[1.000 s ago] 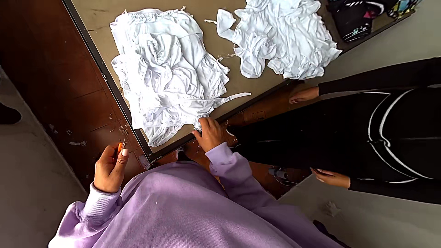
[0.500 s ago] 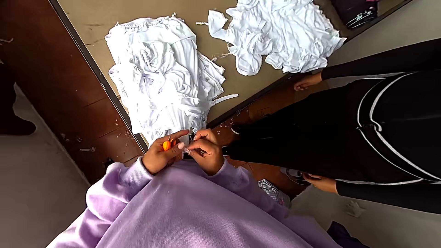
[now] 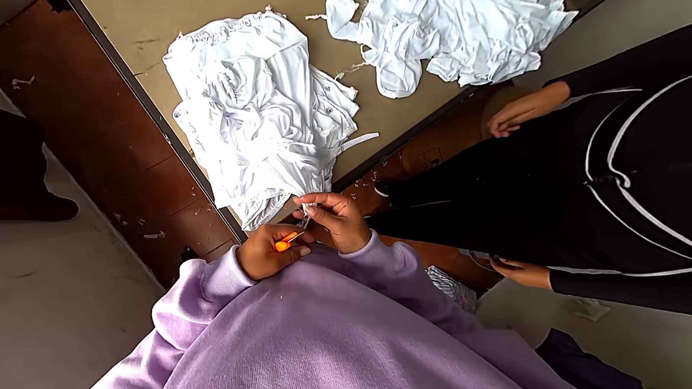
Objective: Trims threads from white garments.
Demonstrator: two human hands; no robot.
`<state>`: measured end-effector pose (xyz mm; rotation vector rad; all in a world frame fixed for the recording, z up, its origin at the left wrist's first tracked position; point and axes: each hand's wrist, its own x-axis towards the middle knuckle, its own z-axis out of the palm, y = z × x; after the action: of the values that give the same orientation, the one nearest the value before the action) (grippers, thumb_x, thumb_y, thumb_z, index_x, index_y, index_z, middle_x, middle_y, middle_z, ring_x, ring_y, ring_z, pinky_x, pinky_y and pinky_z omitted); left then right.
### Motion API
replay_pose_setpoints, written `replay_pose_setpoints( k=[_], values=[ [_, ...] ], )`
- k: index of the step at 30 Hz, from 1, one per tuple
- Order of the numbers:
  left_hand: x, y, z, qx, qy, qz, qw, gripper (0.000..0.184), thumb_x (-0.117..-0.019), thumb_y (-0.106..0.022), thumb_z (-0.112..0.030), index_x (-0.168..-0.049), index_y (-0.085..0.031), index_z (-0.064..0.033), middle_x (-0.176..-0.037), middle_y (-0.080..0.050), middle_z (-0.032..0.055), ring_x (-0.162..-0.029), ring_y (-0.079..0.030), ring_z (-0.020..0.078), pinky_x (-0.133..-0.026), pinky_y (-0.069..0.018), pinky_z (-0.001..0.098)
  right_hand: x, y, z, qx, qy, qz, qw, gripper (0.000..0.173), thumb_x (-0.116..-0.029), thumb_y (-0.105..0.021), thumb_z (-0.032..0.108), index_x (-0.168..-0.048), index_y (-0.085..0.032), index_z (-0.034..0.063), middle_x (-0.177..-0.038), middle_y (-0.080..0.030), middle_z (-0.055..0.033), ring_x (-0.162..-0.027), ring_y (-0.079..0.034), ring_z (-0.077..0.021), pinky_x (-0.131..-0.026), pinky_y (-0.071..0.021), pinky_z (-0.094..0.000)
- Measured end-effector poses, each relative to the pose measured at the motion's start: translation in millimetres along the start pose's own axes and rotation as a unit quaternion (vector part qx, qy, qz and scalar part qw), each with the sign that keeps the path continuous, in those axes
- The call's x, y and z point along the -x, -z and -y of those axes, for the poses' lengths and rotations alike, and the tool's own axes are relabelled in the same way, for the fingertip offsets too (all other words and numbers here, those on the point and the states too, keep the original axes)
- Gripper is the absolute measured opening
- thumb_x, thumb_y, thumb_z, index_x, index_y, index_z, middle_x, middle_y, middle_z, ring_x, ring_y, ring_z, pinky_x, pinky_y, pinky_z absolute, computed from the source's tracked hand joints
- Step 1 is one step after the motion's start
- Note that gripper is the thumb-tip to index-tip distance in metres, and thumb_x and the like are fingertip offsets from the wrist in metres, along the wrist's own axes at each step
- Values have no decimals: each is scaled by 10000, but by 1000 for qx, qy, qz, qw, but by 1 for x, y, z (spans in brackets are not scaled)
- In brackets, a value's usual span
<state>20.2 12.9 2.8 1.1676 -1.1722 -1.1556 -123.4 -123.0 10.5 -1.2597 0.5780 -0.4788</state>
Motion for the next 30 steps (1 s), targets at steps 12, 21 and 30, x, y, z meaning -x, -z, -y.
replay_pose_setpoints(
  k=[12, 21, 30],
  values=[
    [-12, 24, -17, -317, 40, -1, 948, 421, -1048, -509, -350, -1034, -720, 15, -776, -684, 123, -698, -670, 245, -657, -552, 469, 5, 10, 11, 73, 33, 81, 993, 366, -888, -591, -135, -1248, -645, -97, -1132, -746, -106, -861, -733, -64, -806, -621, -239],
    [-28, 19, -6, -373, -51, -26, 926, 389, -1034, -560, -336, -894, -718, -9, -722, -684, 116, -663, -704, 267, -597, -574, 471, 3, 14, 8, 59, 16, 72, 995, 379, -855, -621, -152, -1224, -669, -79, -1097, -758, -93, -798, -724, -54, -753, -614, -220],
    [-36, 17, -6, -369, -63, -27, 927, 401, -1041, -529, -330, -929, -723, 2, -758, -698, 117, -703, -715, 253, -660, -598, 452, -2, 19, 14, 69, 28, 74, 995, 385, -848, -624, -153, -1224, -673, -87, -1084, -759, -108, -787, -727, -62, -754, -618, -233]
  ],
)
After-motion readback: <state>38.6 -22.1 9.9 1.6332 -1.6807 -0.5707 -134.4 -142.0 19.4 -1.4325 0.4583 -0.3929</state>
